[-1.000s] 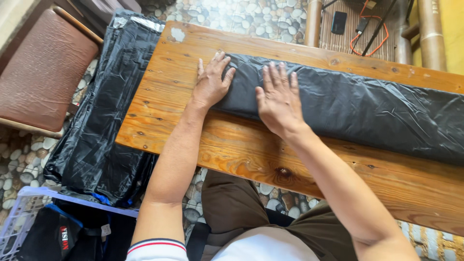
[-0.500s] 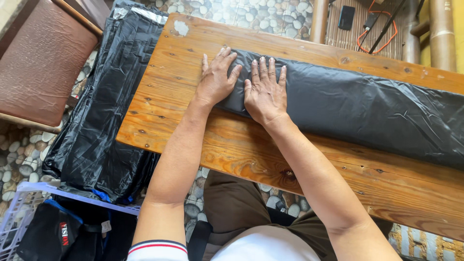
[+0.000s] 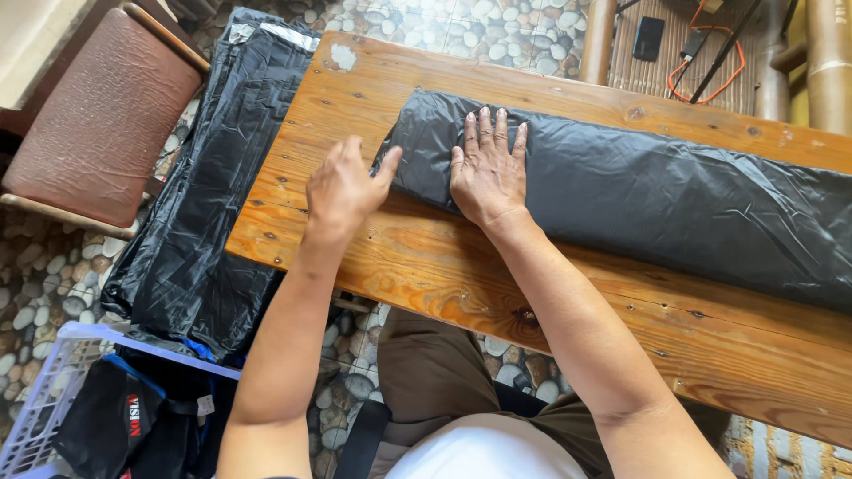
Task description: The person folds a large black plastic bag on a wooden table, using a feather duster to smooth the surface. They roll the bag into a compact cylinder, fold it into a smaller square, and place it into a black drawstring bag.
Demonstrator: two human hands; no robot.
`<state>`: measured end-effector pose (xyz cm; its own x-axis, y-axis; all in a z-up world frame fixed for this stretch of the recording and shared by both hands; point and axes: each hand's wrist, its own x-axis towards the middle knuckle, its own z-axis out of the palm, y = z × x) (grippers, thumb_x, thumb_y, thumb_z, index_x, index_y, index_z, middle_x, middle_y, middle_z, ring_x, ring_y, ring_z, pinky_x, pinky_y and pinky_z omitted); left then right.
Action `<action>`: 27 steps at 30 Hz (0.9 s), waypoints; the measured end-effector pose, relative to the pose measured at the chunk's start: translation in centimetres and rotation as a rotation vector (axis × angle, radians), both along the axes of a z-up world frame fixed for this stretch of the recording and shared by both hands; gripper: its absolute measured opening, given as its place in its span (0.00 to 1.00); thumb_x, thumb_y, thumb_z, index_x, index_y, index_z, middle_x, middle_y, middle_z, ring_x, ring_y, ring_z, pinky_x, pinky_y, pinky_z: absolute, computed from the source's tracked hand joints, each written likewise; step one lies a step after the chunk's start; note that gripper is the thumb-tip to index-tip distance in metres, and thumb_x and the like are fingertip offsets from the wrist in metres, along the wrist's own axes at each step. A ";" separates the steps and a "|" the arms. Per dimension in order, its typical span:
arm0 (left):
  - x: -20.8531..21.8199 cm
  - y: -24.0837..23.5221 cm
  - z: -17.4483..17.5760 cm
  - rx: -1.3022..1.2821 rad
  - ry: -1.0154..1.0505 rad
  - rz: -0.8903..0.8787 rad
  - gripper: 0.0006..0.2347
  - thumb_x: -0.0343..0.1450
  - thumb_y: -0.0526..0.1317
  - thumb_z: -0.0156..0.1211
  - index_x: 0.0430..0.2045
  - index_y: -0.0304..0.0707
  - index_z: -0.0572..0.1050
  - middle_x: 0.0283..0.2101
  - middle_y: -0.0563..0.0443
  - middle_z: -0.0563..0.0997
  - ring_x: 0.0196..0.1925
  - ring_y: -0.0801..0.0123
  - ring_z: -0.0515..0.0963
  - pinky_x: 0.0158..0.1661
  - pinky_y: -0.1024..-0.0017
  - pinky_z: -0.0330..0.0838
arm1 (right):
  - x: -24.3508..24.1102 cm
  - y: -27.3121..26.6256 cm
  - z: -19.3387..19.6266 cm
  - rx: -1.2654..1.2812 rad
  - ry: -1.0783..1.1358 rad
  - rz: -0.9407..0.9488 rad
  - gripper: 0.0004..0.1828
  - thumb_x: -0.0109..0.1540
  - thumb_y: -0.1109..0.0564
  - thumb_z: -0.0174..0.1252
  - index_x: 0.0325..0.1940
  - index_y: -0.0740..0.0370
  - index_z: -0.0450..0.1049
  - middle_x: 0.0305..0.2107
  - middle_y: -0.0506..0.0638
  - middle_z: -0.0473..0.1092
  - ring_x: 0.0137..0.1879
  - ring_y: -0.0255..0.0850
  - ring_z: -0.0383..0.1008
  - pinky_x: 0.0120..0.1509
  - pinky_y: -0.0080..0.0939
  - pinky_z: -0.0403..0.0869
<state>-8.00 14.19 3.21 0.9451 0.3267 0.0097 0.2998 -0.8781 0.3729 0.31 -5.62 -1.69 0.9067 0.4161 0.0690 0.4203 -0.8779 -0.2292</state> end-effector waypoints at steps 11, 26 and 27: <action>-3.8 -7.6 0.8 -1.428 -0.497 0.285 0.50 0.70 0.46 0.71 0.69 0.15 0.33 0.57 0.28 0.61 0.51 0.56 0.75 0.55 0.53 0.80 | 0.0 -0.3 -0.1 0.058 -0.009 0.005 0.35 0.74 0.42 0.28 0.81 0.63 0.51 0.77 0.62 0.46 0.83 0.58 0.35 0.81 0.70 0.29; 1.8 -10.2 -3.5 -1.202 -0.608 0.308 0.25 0.63 0.35 0.77 0.53 0.41 0.71 0.46 0.50 0.79 0.50 0.70 0.77 0.51 0.66 0.77 | 0.2 -0.6 -0.2 0.105 0.009 -0.001 0.35 0.74 0.42 0.28 0.81 0.64 0.50 0.77 0.63 0.47 0.83 0.57 0.36 0.82 0.70 0.30; 2.3 -10.4 -4.1 -1.201 -0.607 0.309 0.25 0.63 0.35 0.77 0.53 0.41 0.71 0.46 0.50 0.79 0.50 0.70 0.77 0.51 0.66 0.77 | 0.1 -0.6 -0.1 0.106 0.010 -0.001 0.35 0.74 0.42 0.28 0.81 0.64 0.50 0.77 0.63 0.47 0.83 0.57 0.36 0.82 0.70 0.30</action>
<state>-5.72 3.82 -0.87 0.7824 0.6213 -0.0436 -0.0591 0.1438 0.9878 0.45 -6.25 -1.83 0.9078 0.4064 0.1038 0.4172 -0.8488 -0.3248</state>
